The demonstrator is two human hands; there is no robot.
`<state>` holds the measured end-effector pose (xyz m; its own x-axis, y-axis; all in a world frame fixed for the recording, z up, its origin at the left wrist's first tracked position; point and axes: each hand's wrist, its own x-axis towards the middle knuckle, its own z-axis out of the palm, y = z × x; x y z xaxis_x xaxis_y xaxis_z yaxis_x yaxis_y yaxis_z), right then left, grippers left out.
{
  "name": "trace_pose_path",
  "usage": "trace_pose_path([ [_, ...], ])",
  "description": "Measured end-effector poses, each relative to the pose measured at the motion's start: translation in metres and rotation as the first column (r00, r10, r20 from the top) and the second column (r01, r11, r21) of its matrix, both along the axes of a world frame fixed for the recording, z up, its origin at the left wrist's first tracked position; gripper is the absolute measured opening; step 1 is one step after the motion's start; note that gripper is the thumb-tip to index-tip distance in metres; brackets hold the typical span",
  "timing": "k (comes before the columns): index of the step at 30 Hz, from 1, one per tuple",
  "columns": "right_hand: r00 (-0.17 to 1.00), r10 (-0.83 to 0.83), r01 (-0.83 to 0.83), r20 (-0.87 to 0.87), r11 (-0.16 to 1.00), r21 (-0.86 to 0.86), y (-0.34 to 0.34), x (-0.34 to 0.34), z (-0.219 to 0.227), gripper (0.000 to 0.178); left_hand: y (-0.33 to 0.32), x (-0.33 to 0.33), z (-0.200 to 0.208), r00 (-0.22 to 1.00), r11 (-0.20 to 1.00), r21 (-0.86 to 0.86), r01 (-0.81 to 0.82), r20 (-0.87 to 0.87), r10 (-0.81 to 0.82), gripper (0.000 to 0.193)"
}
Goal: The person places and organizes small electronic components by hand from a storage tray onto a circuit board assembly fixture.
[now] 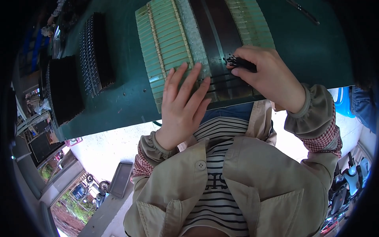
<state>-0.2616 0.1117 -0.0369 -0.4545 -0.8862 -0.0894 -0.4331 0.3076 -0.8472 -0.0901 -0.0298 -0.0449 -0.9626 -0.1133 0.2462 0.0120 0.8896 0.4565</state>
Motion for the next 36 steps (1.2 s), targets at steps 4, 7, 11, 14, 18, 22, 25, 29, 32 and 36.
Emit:
trace_pose_path([
  [4, 0.959, -0.055, 0.069, -0.278, 0.997, 0.04, -0.001, 0.01, 0.008, 0.018, -0.004, 0.003, 0.002, 1.0, 0.998, 0.061, 0.001, 0.031, -0.003, 0.035],
  [7, 0.984, -0.043, 0.022, -0.172, 0.992, -0.122, 0.003, -0.011, 0.001, 0.013, -0.011, 0.002, 0.001, 0.999, 0.978, 0.206, -0.017, -0.033, 0.025, 0.032],
  [11, 0.97, 0.029, -0.025, 0.239, 0.999, -0.021, -0.005, -0.008, 0.028, 0.01, -0.007, -0.011, 0.004, 0.993, 0.794, 0.603, -0.075, -0.024, 0.112, 0.022],
  [14, 0.906, 0.04, -0.079, 0.422, 0.994, 0.075, -0.014, -0.004, 0.035, 0.011, -0.003, -0.024, -0.001, 0.991, 0.601, 0.795, -0.082, 0.005, 0.13, 0.014],
  [18, 0.898, 0.042, -0.091, 0.438, 0.992, 0.092, -0.014, -0.008, 0.028, 0.01, -0.006, -0.027, -0.01, 0.994, 0.451, 0.892, -0.031, -0.02, 0.107, 0.008],
  [22, 0.91, 0.004, -0.04, 0.416, 0.996, 0.078, -0.01, -0.011, 0.018, 0.009, -0.009, -0.026, -0.01, 0.991, 0.49, 0.871, 0.022, -0.083, 0.102, 0.008],
  [25, 0.901, 0.022, -0.052, 0.433, 0.997, 0.058, -0.012, -0.011, 0.017, 0.009, -0.006, -0.031, -0.009, 0.991, 0.558, 0.829, -0.017, -0.062, 0.122, 0.009],
  [29, 0.864, 0.005, -0.07, 0.504, 0.992, 0.11, -0.015, -0.008, 0.022, 0.008, -0.001, -0.033, -0.011, 0.982, 0.446, 0.89, -0.088, 0.002, 0.19, 0.013],
  [32, 0.87, 0.029, -0.071, 0.492, 0.995, 0.066, -0.015, -0.008, 0.019, 0.008, -0.004, -0.033, -0.014, 0.987, 0.442, 0.897, -0.008, -0.065, 0.15, 0.014],
  [36, 0.882, -0.036, -0.016, 0.471, 0.994, 0.106, -0.012, -0.013, 0.025, 0.009, -0.012, -0.028, -0.01, 0.989, 0.18, 0.979, 0.096, -0.115, 0.094, 0.013],
])
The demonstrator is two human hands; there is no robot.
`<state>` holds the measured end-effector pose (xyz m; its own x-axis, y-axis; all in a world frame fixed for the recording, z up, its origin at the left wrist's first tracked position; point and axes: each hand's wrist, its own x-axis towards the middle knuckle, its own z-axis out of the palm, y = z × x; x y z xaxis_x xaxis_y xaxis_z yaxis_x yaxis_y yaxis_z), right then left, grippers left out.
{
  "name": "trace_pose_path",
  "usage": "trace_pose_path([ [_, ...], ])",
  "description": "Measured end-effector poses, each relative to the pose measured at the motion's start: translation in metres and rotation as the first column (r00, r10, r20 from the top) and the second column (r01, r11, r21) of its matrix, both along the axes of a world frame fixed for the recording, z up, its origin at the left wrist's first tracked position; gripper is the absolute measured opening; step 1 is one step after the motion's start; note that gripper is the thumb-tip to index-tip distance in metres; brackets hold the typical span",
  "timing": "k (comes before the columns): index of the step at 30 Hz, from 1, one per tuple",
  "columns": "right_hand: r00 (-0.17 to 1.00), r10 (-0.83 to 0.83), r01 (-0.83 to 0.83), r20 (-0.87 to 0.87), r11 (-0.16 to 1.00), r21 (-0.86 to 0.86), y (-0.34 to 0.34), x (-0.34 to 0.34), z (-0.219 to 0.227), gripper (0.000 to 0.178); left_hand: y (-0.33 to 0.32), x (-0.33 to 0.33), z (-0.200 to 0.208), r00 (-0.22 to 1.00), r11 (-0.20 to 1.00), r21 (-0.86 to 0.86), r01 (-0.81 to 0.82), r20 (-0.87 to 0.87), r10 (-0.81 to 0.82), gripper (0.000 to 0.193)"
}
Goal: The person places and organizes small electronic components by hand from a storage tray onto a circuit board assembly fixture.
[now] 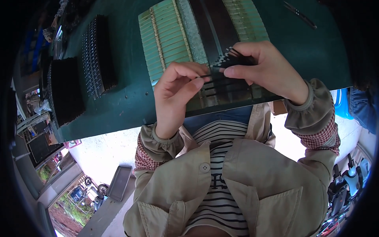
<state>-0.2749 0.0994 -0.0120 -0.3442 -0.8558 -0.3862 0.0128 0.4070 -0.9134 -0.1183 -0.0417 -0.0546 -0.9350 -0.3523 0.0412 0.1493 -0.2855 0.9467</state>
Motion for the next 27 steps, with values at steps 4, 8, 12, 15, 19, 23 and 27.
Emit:
trace_pose_path([
  [4, 0.987, -0.071, 0.051, -0.143, 0.989, -0.137, 0.006, 0.001, -0.015, 0.009, -0.006, 0.011, -0.001, 0.992, 0.894, -0.439, -0.094, 0.033, 0.121, 0.014],
  [8, 0.974, -0.009, -0.013, -0.227, 0.995, -0.096, 0.004, 0.001, -0.016, 0.011, -0.011, 0.019, 0.006, 0.97, 0.581, -0.798, -0.163, -0.023, 0.242, 0.014],
  [12, 0.928, 0.008, -0.05, -0.373, 0.993, -0.103, 0.004, 0.0, -0.022, 0.014, -0.012, 0.027, 0.003, 0.973, 0.56, -0.819, -0.126, 0.009, 0.231, 0.015],
  [15, 0.907, 0.002, -0.051, -0.421, 0.993, -0.106, 0.002, 0.002, -0.022, 0.016, -0.013, 0.028, 0.002, 0.98, 0.544, -0.833, -0.096, 0.017, 0.198, 0.017],
  [19, 0.853, -0.014, -0.058, -0.521, 0.991, -0.123, 0.0, 0.008, -0.026, 0.017, -0.004, 0.022, 0.007, 0.992, 0.381, -0.924, -0.009, 0.04, 0.121, 0.022],
  [23, 0.744, -0.017, -0.061, -0.668, 0.994, -0.094, -0.001, 0.017, -0.023, 0.017, 0.001, 0.021, 0.006, 0.992, 0.217, -0.974, 0.067, 0.088, 0.088, 0.03],
  [27, 0.764, -0.045, -0.077, -0.644, 0.984, -0.16, 0.006, -0.002, -0.022, 0.015, -0.006, 0.024, 0.006, 0.992, 0.304, -0.951, 0.051, 0.083, 0.092, 0.029],
])
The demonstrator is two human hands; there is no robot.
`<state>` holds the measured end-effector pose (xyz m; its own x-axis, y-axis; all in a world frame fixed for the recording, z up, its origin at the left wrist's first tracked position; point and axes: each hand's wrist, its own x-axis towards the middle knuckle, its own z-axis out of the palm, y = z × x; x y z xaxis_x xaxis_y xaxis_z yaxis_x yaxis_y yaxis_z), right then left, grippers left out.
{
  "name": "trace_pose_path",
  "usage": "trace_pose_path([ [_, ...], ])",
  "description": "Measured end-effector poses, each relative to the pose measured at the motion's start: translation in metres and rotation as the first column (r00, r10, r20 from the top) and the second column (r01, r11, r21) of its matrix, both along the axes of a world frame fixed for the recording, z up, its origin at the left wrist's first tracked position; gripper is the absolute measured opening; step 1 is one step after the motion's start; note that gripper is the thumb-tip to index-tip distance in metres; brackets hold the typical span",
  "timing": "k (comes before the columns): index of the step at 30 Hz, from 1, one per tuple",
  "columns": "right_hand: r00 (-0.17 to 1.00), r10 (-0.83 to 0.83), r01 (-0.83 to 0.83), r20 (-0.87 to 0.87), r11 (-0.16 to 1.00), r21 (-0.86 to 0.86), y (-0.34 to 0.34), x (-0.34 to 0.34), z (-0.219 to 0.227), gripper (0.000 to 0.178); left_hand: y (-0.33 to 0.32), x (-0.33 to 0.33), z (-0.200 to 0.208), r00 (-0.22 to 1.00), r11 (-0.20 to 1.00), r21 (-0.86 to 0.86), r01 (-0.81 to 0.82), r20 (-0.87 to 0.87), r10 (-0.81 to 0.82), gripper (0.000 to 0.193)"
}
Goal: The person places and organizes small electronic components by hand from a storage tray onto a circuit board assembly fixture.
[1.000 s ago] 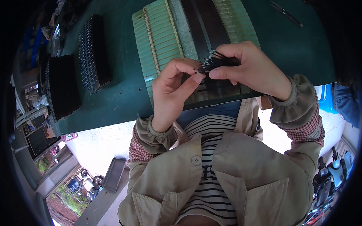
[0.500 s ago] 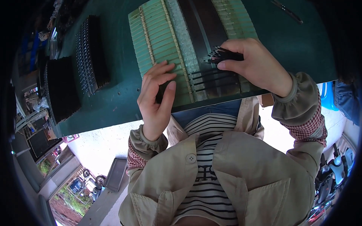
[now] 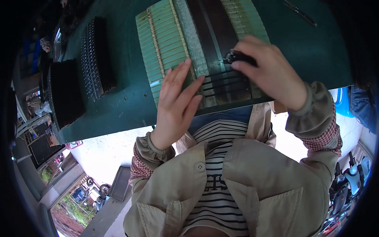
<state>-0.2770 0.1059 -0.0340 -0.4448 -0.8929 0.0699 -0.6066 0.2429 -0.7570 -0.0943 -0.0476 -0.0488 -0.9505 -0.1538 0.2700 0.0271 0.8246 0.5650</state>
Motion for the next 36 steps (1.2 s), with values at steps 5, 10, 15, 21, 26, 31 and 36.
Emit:
trace_pose_path([
  [5, 0.868, 0.075, -0.046, 0.491, 0.996, -0.071, -0.009, 0.008, 0.017, 0.01, 0.0, -0.016, 0.007, 0.998, 0.773, 0.631, -0.066, 0.024, 0.066, 0.022],
  [10, 0.801, -0.05, -0.078, 0.596, 0.979, 0.187, -0.015, 0.004, 0.025, 0.012, 0.0, -0.026, -0.007, 0.997, 0.573, 0.818, -0.045, 0.0, 0.079, 0.013],
  [15, 0.851, -0.038, 0.008, 0.524, 0.998, 0.059, -0.006, -0.004, 0.007, 0.014, -0.009, -0.014, -0.005, 0.991, 0.881, 0.47, -0.052, -0.085, 0.104, 0.014],
  [21, 0.918, -0.006, -0.016, 0.397, 0.998, 0.053, -0.011, -0.005, 0.003, 0.013, -0.012, -0.005, 0.0, 0.988, 0.963, 0.243, -0.117, -0.075, 0.138, 0.01],
  [26, 0.951, 0.002, -0.029, 0.311, 0.996, 0.082, -0.015, -0.004, 0.001, 0.015, -0.011, -0.003, -0.002, 0.988, 0.968, 0.225, -0.112, -0.082, 0.133, 0.013],
  [31, 0.991, -0.002, -0.008, 0.136, 0.997, 0.071, -0.017, 0.005, -0.002, 0.016, -0.003, -0.007, 0.001, 0.999, 0.996, 0.078, -0.044, -0.025, 0.046, 0.022],
  [36, 0.996, -0.046, 0.051, -0.076, 0.997, 0.061, -0.016, 0.013, -0.001, 0.019, 0.004, -0.009, 0.001, 0.998, 0.994, -0.108, 0.014, 0.064, -0.007, 0.031],
])
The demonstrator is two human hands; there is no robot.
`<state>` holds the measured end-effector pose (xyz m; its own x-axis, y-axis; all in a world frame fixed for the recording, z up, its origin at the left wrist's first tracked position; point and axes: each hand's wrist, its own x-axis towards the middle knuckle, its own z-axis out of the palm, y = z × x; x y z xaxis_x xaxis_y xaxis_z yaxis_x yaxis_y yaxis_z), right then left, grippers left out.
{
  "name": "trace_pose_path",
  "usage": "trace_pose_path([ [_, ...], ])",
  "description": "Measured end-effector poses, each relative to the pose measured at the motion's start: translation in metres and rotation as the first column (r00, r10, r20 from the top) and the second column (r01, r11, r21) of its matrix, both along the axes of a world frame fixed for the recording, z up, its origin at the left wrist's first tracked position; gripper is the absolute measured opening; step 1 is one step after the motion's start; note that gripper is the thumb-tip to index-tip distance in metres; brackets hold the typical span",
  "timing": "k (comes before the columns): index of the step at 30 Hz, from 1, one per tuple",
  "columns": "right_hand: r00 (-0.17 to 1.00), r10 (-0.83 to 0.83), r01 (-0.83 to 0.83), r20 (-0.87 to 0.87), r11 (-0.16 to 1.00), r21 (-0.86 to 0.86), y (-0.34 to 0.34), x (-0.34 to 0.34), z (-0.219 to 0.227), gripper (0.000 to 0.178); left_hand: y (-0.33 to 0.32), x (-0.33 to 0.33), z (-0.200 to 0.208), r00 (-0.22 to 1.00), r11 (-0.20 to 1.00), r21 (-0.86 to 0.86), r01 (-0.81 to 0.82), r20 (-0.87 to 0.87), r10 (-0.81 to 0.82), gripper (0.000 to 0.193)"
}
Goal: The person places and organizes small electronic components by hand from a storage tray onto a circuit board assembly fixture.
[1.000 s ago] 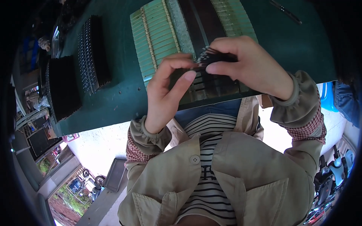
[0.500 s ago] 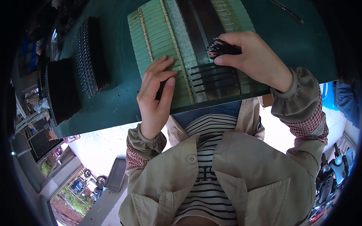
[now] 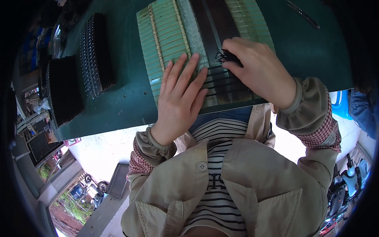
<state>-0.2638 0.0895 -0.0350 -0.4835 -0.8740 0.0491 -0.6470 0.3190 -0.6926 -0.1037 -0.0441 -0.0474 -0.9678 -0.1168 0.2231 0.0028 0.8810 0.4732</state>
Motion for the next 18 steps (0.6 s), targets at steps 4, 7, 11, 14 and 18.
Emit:
trace_pose_path([
  [4, 0.999, 0.016, -0.015, 0.029, 0.998, -0.061, 0.01, -0.022, 0.001, 0.017, -0.007, 0.002, 0.0, 0.999, 0.996, 0.09, -0.017, -0.035, 0.02, 0.031],
  [7, 0.968, 0.037, -0.021, 0.246, 0.997, -0.068, 0.012, -0.022, 0.013, 0.014, -0.005, -0.003, 0.005, 0.995, 0.952, 0.303, -0.049, -0.068, 0.073, 0.027],
  [11, 0.818, 0.04, -0.031, 0.574, 0.999, -0.027, 0.0, -0.013, 0.024, 0.011, -0.004, -0.022, 0.002, 0.988, 0.728, 0.684, -0.049, -0.076, 0.138, 0.017],
  [14, 0.807, 0.059, -0.062, 0.588, 0.998, -0.016, -0.002, -0.012, 0.02, 0.008, -0.006, -0.024, -0.006, 0.992, 0.573, 0.82, -0.011, -0.063, 0.109, 0.01],
  [18, 0.8, -0.053, 0.002, 0.597, 0.996, 0.086, 0.002, -0.023, 0.015, 0.009, -0.013, -0.021, -0.007, 0.98, 0.665, 0.744, -0.06, -0.083, 0.182, 0.004],
])
